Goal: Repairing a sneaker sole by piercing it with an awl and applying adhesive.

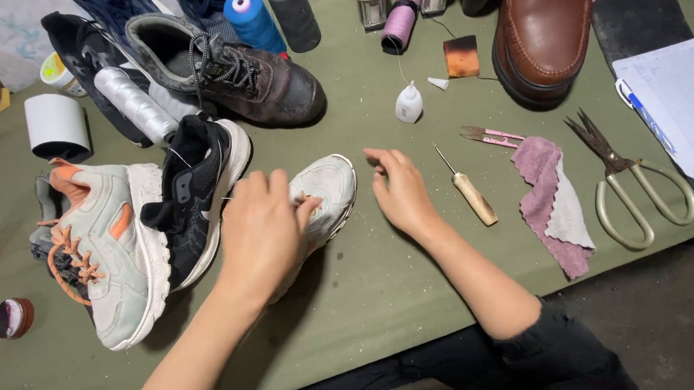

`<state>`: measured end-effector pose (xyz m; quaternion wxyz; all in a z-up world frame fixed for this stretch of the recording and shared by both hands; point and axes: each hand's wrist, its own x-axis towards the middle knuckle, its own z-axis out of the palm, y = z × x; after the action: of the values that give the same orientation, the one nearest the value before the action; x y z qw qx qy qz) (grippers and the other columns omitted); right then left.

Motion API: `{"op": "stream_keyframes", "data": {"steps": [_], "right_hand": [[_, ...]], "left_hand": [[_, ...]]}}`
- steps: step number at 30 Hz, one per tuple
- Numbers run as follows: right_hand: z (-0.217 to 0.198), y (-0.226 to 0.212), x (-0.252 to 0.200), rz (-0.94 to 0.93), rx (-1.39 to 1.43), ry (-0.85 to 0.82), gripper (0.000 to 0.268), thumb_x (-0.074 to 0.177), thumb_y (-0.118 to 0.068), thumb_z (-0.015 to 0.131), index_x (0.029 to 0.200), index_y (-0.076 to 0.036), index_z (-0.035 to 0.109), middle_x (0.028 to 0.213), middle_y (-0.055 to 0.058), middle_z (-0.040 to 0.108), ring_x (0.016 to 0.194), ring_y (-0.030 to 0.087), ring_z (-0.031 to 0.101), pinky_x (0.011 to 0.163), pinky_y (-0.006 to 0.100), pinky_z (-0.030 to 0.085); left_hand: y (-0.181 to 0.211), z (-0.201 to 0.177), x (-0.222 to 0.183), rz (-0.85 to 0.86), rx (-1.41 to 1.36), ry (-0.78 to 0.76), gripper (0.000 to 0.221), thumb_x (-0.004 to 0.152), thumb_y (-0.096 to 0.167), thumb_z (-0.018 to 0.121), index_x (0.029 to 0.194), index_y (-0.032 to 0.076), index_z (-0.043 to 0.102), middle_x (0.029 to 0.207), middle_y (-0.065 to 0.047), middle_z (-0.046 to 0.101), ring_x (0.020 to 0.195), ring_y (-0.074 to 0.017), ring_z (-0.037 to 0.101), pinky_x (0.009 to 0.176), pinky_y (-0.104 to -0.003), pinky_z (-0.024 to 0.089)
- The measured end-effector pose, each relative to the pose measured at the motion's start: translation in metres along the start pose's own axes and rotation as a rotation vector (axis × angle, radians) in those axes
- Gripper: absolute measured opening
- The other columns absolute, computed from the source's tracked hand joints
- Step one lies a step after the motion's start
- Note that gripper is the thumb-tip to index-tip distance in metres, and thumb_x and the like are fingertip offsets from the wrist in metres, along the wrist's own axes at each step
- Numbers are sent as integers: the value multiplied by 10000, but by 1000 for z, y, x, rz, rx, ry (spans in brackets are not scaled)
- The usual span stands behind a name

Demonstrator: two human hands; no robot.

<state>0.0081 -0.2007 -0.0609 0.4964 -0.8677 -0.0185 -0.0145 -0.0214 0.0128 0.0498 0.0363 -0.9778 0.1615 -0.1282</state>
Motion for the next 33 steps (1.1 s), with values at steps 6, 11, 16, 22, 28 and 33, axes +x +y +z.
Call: {"op": "stream_keyframes", "data": {"steps": [6, 11, 16, 22, 28, 33], "right_hand": [[-55, 58, -58, 155, -651, 184, 528, 847, -288, 809, 1319, -96, 668, 1192, 132, 570, 1150, 343, 483, 982, 485, 399], [-43, 43, -52, 10, -513, 287, 416, 894, -219, 774, 1284, -115, 672, 1196, 116, 551, 1143, 349, 496, 998, 465, 399], [-8, 17, -5, -20, -68, 81, 306, 1028, -150, 582, 1318, -153, 679, 1276, 117, 658, 1129, 315, 663, 880, 387, 579], [19, 0, 35, 25, 662, -94, 417, 1099, -156, 372, 1456, -32, 546, 1417, 225, 623, 1242, 315, 649, 959, 416, 571], [-33, -80, 12, -64, 356, -114, 387, 1050, -250, 442, 1316, -131, 697, 1286, 18, 700, 1072, 117, 668, 983, 272, 508], [-60, -105, -10, -253, 155, -9, 309, 1037, -198, 513, 1206, -107, 756, 1172, 23, 766, 1085, 139, 686, 971, 276, 483]], "left_hand": [[-19, 22, -61, -75, -223, -357, 567, 940, 578, 618, 796, 43, 741, 869, -179, 702, 943, -359, 697, 898, -458, 540], [2, -61, 6, -280, -503, -794, 737, 936, 637, 525, 1087, -59, 719, 1118, -303, 715, 1166, -472, 654, 990, -573, 506], [2, 30, -30, -929, -1622, -567, 563, 982, 432, 631, 1109, -112, 700, 1132, -247, 726, 1153, -360, 697, 1003, -464, 533], [27, -12, -20, -1217, -2166, 59, 543, 992, 345, 582, 1377, -38, 593, 1394, -208, 632, 1262, -311, 609, 1073, -444, 493], [28, -5, -52, -1334, -2459, -32, 751, 864, 528, 536, 1438, 44, 546, 1428, -162, 628, 1240, -312, 603, 956, -466, 504], [40, 39, -83, -1206, -2620, 51, 716, 853, 272, 581, 1525, 61, 451, 1516, -148, 538, 1339, -325, 522, 1052, -479, 438]]}}
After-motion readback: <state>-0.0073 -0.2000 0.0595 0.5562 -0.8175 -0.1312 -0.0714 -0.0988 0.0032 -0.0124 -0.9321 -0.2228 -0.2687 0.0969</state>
